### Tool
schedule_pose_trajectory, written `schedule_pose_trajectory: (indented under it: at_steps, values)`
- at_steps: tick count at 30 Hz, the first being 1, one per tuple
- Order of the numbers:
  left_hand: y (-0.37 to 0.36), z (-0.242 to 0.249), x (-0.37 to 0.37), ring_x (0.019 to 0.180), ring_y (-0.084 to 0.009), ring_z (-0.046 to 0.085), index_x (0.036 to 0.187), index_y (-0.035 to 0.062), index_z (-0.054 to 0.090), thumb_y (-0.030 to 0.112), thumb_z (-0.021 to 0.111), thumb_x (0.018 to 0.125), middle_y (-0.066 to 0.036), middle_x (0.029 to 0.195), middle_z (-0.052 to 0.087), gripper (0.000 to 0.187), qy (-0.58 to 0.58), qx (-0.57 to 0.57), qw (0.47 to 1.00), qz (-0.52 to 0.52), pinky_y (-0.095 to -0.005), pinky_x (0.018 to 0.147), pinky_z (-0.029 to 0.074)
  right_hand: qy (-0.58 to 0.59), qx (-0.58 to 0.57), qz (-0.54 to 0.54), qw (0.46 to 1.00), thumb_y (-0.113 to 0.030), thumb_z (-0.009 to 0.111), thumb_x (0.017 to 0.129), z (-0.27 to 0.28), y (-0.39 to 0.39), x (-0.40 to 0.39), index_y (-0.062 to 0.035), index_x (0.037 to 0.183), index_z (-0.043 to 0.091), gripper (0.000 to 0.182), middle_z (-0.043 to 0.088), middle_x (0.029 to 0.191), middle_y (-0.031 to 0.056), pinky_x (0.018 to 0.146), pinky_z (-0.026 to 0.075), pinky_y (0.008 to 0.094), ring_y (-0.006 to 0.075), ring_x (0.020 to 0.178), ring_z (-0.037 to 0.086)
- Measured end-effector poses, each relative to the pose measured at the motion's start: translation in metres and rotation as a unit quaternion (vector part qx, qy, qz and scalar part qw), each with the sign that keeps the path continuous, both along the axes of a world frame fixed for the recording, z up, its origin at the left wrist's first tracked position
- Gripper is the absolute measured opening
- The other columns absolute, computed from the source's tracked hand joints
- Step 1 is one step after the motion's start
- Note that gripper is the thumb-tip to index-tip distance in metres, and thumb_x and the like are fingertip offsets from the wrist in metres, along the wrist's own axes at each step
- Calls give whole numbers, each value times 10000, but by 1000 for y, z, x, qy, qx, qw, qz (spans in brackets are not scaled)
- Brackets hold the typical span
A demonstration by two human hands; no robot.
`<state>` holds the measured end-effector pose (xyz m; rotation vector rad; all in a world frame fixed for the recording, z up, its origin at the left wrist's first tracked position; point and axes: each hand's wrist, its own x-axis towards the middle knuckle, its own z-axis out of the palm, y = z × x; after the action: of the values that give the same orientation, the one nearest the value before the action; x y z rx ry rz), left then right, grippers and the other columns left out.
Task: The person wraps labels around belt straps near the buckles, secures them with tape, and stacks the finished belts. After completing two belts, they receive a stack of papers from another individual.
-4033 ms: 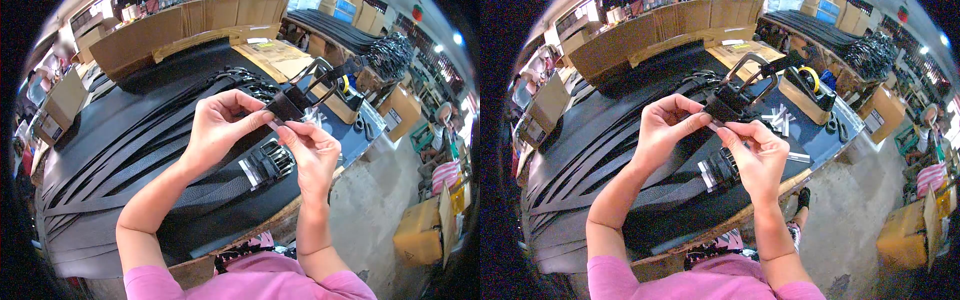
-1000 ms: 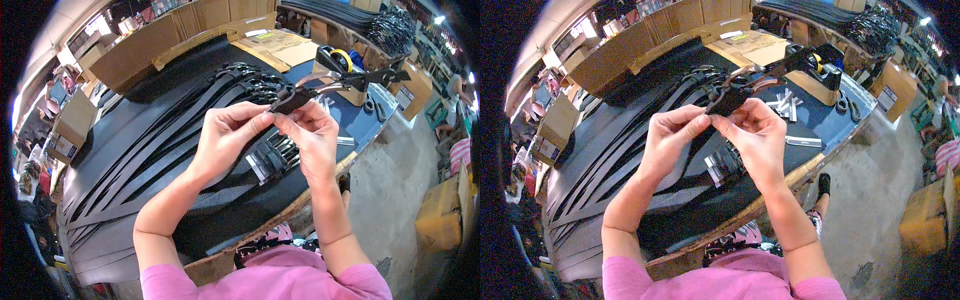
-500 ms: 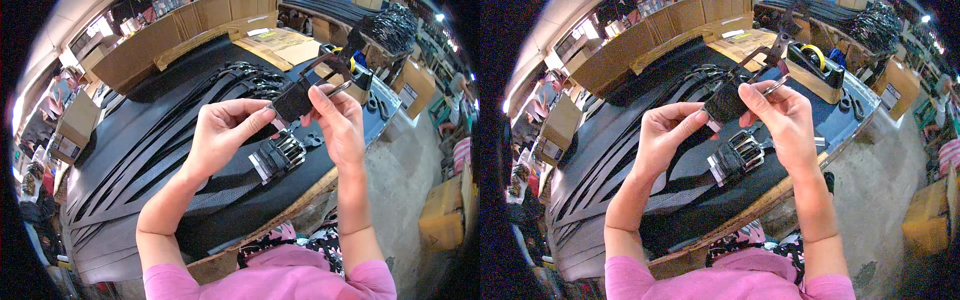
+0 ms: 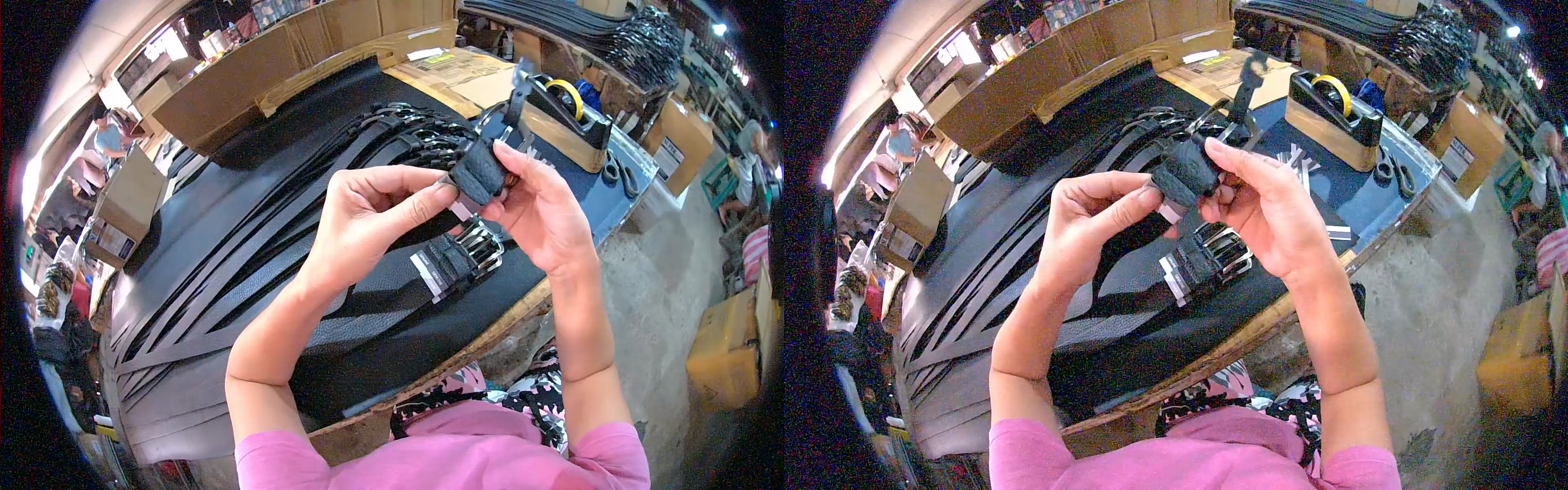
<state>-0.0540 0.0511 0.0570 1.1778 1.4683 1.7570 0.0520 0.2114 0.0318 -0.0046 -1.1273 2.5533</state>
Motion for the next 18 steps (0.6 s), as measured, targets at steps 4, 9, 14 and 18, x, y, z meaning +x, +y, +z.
schedule_pose_trajectory:
  at_steps: [4, 9, 14, 18]
  values:
    - [1, -2, -4, 682, -154, 628, 913, -37, 636, 104, 623, 813, -95, 790, 654, 173, 24, 5, 998, 51, -255, 645, 511, 83, 158, -79, 981, -68, 604, 814, 6, -18, 2, 6, 1047, 547, 251, 620, 894, 79, 727, 499, 276, 150, 796, 601]
    - [1, -1, -8, 683, -150, 617, 905, -31, 637, 101, 613, 819, -86, 795, 640, 159, 23, 33, 997, 62, -261, 645, 514, 129, 212, -68, 966, 33, 598, 786, 2, -27, 3, 9, 1174, 448, 417, 586, 1030, 101, 824, 480, 310, 175, 915, 580]
    - [1, -2, -10, 703, -143, 612, 962, -34, 632, 87, 613, 815, -72, 824, 630, 192, 29, 43, 997, 54, -260, 662, 511, 88, 187, -110, 972, 46, 605, 781, 0, -27, -1, 8, 1176, 453, 425, 597, 1043, 93, 825, 474, 283, 160, 939, 577]
    - [2, -3, -11, 734, -145, 612, 1028, -31, 617, 68, 606, 815, -60, 846, 622, 236, 44, 51, 996, 52, -255, 689, 510, 99, 205, -115, 967, 40, 608, 783, -4, -26, -2, 4, 1177, 457, 423, 600, 1055, 96, 820, 477, 271, 152, 941, 580]
